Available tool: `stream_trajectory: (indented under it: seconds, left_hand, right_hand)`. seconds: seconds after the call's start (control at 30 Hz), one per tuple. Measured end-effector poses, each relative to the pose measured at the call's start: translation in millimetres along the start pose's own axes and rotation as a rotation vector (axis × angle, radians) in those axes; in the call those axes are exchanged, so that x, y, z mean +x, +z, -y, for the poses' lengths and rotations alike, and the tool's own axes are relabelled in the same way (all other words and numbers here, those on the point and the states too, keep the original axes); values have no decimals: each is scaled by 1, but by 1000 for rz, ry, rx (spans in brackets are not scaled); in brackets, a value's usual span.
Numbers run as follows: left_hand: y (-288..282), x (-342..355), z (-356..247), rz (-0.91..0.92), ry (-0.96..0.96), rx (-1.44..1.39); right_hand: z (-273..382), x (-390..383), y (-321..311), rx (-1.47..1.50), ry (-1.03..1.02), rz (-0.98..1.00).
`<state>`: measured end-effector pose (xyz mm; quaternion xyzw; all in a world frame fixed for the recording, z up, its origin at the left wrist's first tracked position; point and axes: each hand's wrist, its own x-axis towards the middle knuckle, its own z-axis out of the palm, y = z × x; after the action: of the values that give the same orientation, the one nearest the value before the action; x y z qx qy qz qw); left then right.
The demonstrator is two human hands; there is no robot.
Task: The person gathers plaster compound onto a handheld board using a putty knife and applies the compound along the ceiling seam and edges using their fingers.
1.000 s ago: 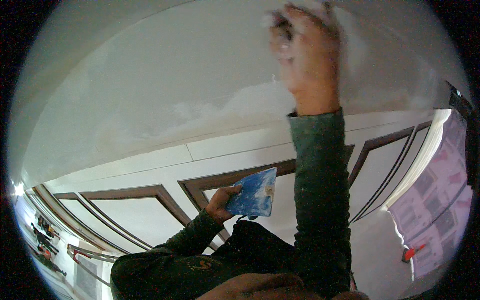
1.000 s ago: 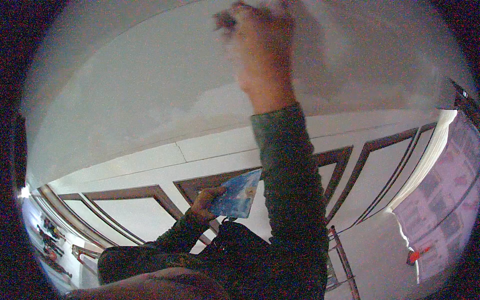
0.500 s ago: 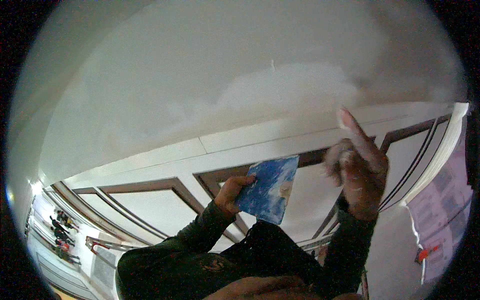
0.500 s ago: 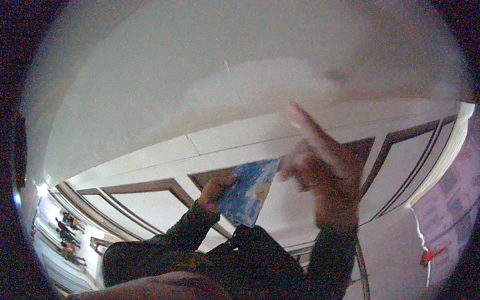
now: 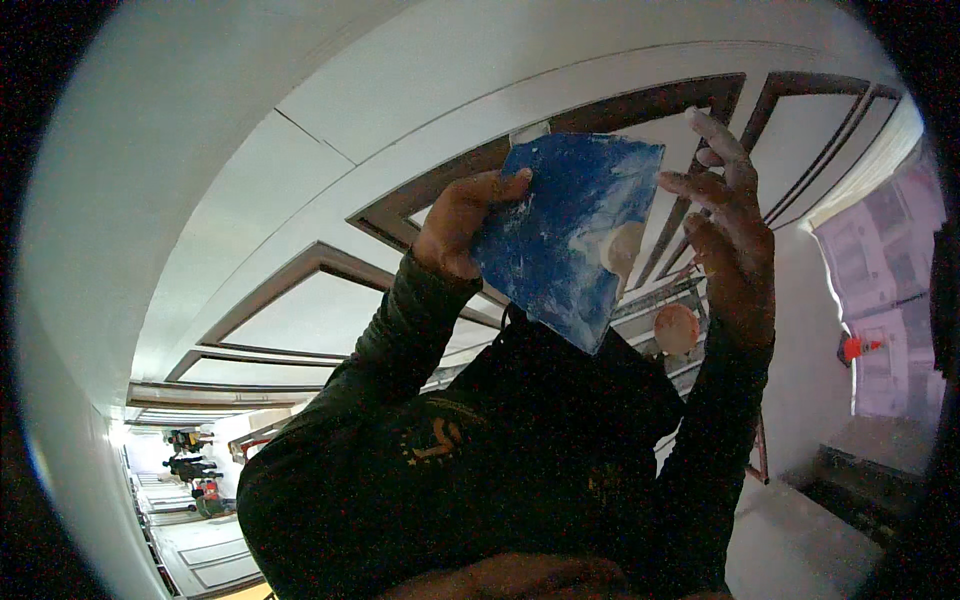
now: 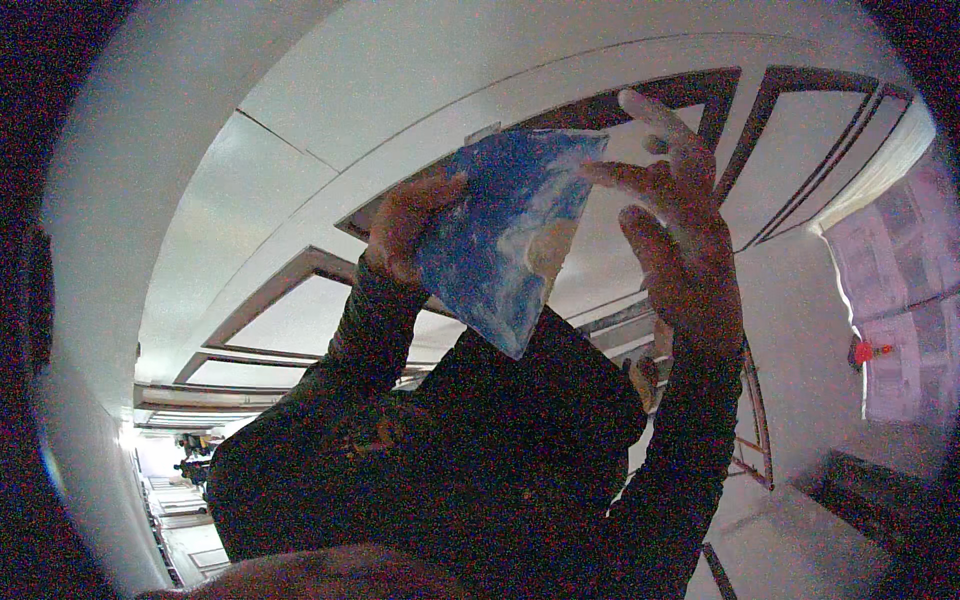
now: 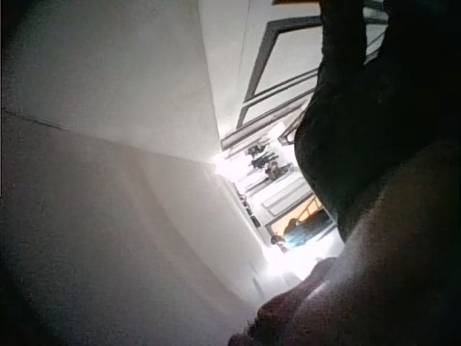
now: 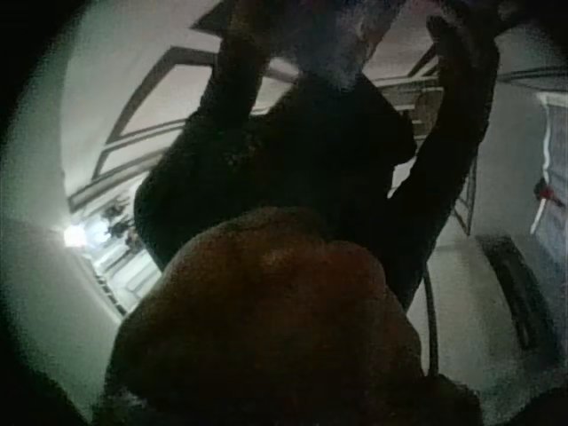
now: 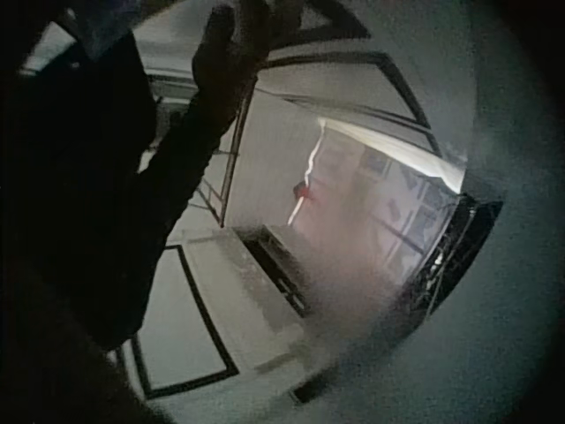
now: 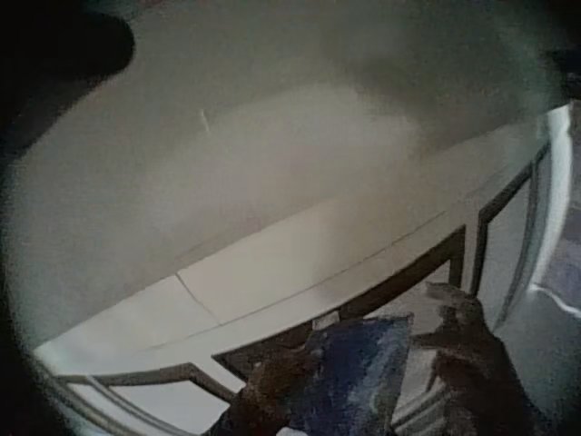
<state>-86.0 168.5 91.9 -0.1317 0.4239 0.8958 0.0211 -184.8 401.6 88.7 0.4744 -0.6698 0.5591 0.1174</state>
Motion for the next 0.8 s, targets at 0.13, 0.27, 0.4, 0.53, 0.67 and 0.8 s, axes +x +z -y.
stream_trajectory:
  seconds: [0.13,0.27,0.4,0.53,0.67,0.8]
  left_hand:
    - [-9,-2,0,-22,-109,20]
    - [-59,8,10,-177,122,-36]
    - [-30,1,-2,-8,3,-24]
    - [-18,1,-10,7,-147,-182]
    - [-16,6,-9,9,-86,-192]
    - [-21,13,-5,1,-99,-193]
  right_hand:
    - [6,-12,9,-22,1,72]
    - [14,-5,22,-76,-20,81]
    - [11,-5,22,-177,-27,128]
    - [3,-7,29,-168,-57,124]
    - [2,-6,31,-122,-9,111]
    - [-6,-7,35,-7,59,80]
